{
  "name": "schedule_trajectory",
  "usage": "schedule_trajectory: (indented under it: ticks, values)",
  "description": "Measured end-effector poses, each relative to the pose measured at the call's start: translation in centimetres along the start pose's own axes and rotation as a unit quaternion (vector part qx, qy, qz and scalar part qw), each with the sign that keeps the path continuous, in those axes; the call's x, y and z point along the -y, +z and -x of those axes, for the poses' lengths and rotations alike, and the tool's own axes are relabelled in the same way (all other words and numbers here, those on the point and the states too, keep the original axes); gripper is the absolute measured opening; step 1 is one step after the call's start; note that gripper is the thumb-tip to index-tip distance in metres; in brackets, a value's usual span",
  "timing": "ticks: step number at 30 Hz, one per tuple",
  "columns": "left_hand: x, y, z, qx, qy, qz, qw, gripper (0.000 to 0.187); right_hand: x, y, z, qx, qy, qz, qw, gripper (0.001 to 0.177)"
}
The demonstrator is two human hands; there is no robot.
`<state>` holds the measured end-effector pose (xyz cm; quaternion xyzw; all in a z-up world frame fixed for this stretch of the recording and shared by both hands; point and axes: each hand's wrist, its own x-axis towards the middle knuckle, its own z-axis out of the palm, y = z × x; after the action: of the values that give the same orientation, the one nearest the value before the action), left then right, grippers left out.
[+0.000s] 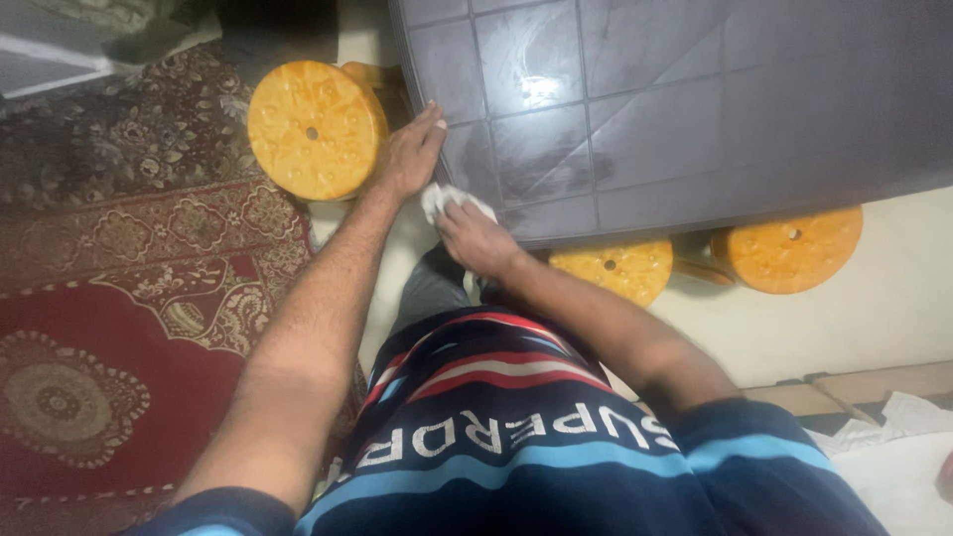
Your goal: The person wipes a table with a cloth, moving two bottles aside to clean the surface beneath them. They then wipe a pair of glasses, a tablet screen, and the cover of a book on the same table.
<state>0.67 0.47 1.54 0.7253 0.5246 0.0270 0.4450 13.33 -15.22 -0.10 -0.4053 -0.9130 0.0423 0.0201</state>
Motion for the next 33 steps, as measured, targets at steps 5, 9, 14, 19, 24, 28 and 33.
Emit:
schedule_trajectory:
  ticks: [5, 9, 14, 19, 24, 28, 33]
  values:
    - [0.7, 0.4, 0.0, -0.015, 0.015, -0.020, 1.000, 0.053, -0.3, 0.1, 8.8, -0.059, 0.023, -0.127, 0.990, 0.037]
    - [0.9, 0.7, 0.6, 0.015, -0.001, -0.049, 0.999, 0.062, -3.6, 0.2, 13.3, -0.125, 0.214, -0.205, 0.947, 0.039]
    - [0.5, 2.2, 0.6, 0.006, 0.003, -0.095, 0.995, 0.073, -1.4, 1.2, 9.1, -0.210, 0.293, -0.154, 0.920, 0.053]
    - [0.3, 2.8, 0.5, -0.002, 0.032, -0.159, 0.987, 0.078, 1.0, 0.3, 5.7, -0.169, 0.154, -0.211, 0.950, 0.046]
    - [-0.7, 4.4, 1.7, -0.001, 0.055, -0.237, 0.970, 0.079, -4.8, 1.3, 13.4, -0.239, 0.248, -0.155, 0.926, 0.031]
    - [-1.2, 5.5, 3.4, 0.005, 0.102, -0.277, 0.955, 0.085, -9.8, 1.6, 23.6, -0.236, 0.454, -0.007, 0.859, 0.026]
    - [-1.6, 5.9, 3.8, 0.035, 0.111, -0.290, 0.950, 0.089, -9.3, 2.6, 23.7, -0.226, 0.496, -0.004, 0.838, 0.031]
